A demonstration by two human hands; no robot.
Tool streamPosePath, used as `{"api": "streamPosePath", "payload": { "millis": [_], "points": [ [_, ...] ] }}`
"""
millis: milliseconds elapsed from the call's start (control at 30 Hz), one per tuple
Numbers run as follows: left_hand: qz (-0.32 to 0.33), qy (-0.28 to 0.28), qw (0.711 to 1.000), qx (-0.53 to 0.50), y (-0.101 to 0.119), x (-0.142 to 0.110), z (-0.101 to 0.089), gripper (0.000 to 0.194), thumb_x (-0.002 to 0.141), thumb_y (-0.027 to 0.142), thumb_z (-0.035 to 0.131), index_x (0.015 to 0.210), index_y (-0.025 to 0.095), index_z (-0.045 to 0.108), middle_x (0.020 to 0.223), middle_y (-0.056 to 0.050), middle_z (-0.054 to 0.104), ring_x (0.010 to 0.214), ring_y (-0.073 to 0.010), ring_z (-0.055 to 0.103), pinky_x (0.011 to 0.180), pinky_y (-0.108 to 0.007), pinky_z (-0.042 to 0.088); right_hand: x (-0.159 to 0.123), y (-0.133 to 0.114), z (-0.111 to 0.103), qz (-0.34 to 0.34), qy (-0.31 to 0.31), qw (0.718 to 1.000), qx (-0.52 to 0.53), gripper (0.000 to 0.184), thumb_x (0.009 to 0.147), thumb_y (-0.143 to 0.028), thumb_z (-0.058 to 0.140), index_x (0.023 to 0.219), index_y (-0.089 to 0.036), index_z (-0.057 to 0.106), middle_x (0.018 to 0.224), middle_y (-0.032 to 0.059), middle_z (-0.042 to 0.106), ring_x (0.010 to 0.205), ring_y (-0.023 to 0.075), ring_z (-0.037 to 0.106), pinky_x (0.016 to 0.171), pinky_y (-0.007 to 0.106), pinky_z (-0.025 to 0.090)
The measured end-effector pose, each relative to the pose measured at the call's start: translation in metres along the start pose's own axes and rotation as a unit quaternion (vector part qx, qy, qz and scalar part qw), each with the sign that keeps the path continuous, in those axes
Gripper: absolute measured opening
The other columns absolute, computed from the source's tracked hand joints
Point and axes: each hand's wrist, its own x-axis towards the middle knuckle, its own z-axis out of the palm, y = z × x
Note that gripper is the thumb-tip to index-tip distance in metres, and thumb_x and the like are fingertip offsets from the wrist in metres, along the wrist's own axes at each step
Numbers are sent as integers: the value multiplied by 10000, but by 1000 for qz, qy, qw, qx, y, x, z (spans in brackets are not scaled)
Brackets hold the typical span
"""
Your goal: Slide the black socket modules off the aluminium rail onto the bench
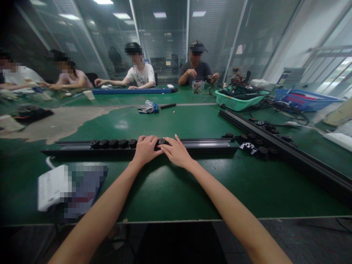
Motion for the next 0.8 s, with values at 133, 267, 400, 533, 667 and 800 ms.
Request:
{"api": "streamPosePath", "payload": {
  "millis": [133,267,400,533,667,800],
  "points": [
    [-1,1,1000,4,1,0,-1,386,908,508,560,1077,178,667,1073,-141,701,1021,-311,631,955,-477,370,0,0,-2,0,0,1000,19,401,1046,-342,372,1286,-252,679,1430,105,573,1397,204,460,1237,537,216],
    [1,6,1000,5,1,0,0,385,902,513,574,1075,182,666,1060,-135,704,1009,-309,634,959,-475,366,-2,-1,-5,-5,5,1000,22,393,1041,-327,380,1280,-245,681,1433,105,570,1396,201,459,1232,533,240],
    [2,6,1000,5,0,0,0,380,900,516,576,1071,190,671,1058,-134,704,1009,-309,633,960,-473,365,-3,-1,-7,-5,16,1000,18,374,1033,-323,400,1262,-264,691,1412,91,588,1382,200,475,1228,537,253],
    [4,3,1000,4,0,0,1,419,892,551,579,1070,185,677,1049,-139,702,994,-310,633,956,-474,369,-4,1,-7,-2,20,999,25,376,1028,-319,402,1246,-248,701,1398,98,596,1372,201,486,1231,531,245],
    [2,7,1000,2,-1,1,1,437,886,573,578,1060,186,684,1039,-137,702,986,-307,632,959,-475,369,-4,3,-8,-2,28,999,29,366,1019,-310,414,1223,-258,713,1369,98,613,1348,204,507,1227,551,241],
    [2,10,1000,4,-1,0,2,431,896,575,565,1053,192,683,1032,-132,704,984,-302,634,959,-470,368,-5,4,-10,2,38,999,30,361,1016,-311,419,1201,-259,725,1339,92,625,1324,199,524,1228,550,241]
  ]
}}
